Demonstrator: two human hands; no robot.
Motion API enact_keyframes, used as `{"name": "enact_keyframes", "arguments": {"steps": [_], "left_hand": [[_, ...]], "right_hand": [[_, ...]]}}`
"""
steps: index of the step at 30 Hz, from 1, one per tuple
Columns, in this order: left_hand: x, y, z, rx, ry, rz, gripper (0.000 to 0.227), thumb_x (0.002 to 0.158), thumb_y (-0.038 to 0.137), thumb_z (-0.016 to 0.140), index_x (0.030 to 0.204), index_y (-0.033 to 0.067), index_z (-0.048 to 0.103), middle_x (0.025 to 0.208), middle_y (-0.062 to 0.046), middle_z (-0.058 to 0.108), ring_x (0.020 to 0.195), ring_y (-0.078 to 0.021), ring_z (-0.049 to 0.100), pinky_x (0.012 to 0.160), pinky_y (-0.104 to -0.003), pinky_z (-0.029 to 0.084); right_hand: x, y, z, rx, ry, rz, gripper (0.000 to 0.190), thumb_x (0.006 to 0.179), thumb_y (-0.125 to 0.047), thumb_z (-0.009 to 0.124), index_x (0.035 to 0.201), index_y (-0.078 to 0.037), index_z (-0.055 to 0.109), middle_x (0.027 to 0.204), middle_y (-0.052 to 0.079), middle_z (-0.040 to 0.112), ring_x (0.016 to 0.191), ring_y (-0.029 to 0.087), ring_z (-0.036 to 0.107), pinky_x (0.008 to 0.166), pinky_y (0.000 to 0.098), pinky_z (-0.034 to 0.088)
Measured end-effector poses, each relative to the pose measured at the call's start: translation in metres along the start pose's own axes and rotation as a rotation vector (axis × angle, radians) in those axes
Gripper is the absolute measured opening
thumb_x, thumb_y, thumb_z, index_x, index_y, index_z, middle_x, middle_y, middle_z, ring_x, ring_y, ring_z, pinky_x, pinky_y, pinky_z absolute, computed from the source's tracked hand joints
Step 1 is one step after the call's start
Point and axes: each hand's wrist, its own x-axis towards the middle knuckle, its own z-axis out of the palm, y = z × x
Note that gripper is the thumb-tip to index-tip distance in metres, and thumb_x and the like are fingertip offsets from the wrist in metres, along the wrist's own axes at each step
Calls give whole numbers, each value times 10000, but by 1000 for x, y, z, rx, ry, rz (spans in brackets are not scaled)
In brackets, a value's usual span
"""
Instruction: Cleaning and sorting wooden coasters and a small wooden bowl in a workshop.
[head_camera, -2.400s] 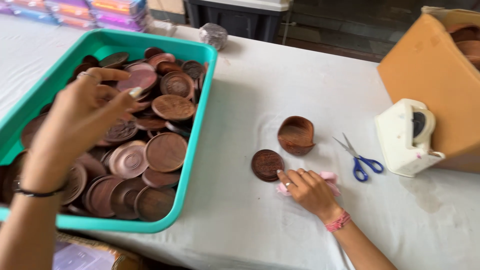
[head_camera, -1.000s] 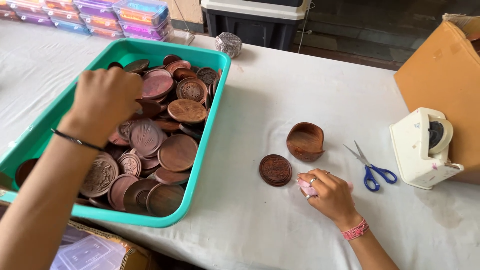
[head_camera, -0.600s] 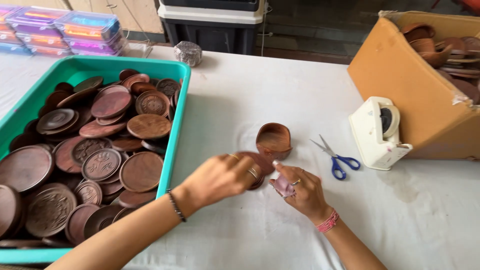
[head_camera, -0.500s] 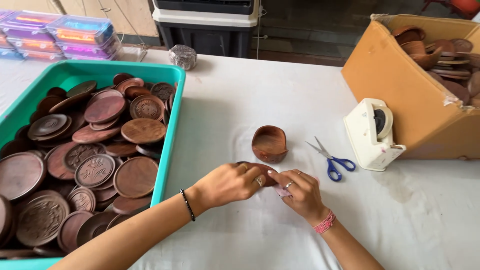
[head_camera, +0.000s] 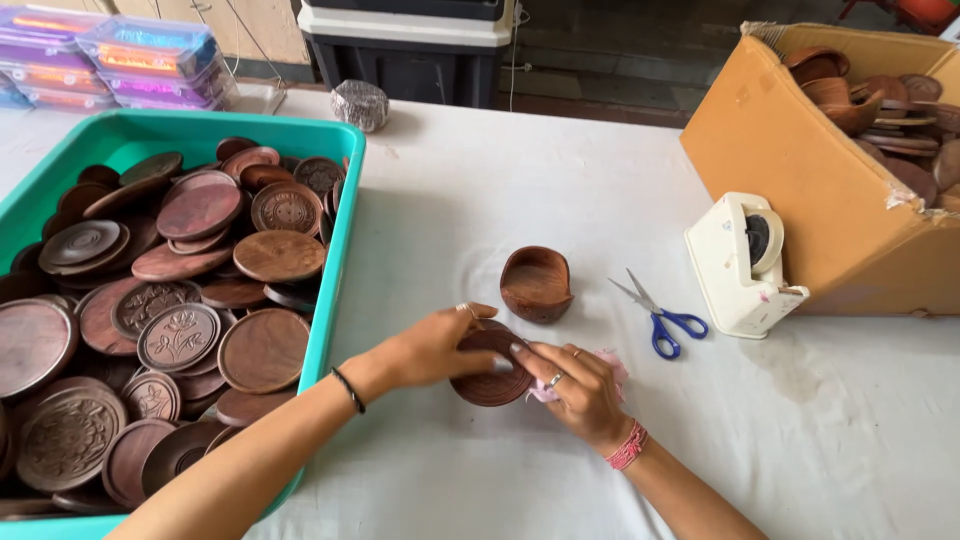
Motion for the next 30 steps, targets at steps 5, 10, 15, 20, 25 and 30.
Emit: {"name": "enact_keyframes", "arguments": {"steps": [5, 10, 15, 20, 25, 30], "left_hand": [[7, -16, -23, -99, 199, -234, 486, 821, 318, 769, 1209, 36, 694, 1030, -182, 777, 880, -300, 768, 771, -419, 624], [-9, -30, -43, 280, 373, -354, 319, 877, 250, 752, 1116, 45, 698, 911, -224, 754, 883, -398, 722, 794, -469, 574], [-9, -23, -29, 497, 317, -471, 202, 868, 212, 711, 1017, 75, 709, 924, -190, 729, 850, -418, 701, 750, -503, 571], [-4, -81, -9, 578, 199, -465, 198, 858, 182, 698, 893, -12, 693, 899, -248, 709, 849, -438, 706, 747, -473, 602], [1, -75, -6, 495, 132, -469, 160, 828, 95, 665, 828, -63, 687, 915, -284, 691, 864, -455, 701, 764, -472, 613], [4, -76, 2, 307, 164, -439, 216, 803, 27, 599, 976, 2, 726, 972, -283, 712, 902, -449, 703, 831, -467, 591]], "right_hand": [[8, -7, 10, 193, -140, 305, 733, 684, -56, 762, 1394, -75, 582, 1285, 98, 668, 744, 198, 667, 685, 330, 580], [37, -17, 11, 139, -286, 428, 872, 685, -364, 927, 1421, -93, 546, 1418, 129, 600, 887, 273, 730, 756, 377, 588], [23, -5, 26, 45, -366, 434, 719, 687, -464, 901, 1278, -116, 686, 1352, 117, 647, 913, 308, 742, 798, 382, 593], [19, -5, 22, 99, -227, 397, 656, 666, -380, 914, 1199, -56, 709, 1281, 136, 682, 964, 293, 743, 824, 355, 600], [11, -3, 16, 265, -103, 453, 629, 685, -286, 911, 1225, -45, 695, 1267, 128, 700, 1064, 252, 739, 874, 331, 610], [22, -15, 19, 319, -42, 368, 682, 671, -254, 923, 1271, -37, 682, 1328, 177, 658, 1134, 273, 705, 907, 348, 589]]}}
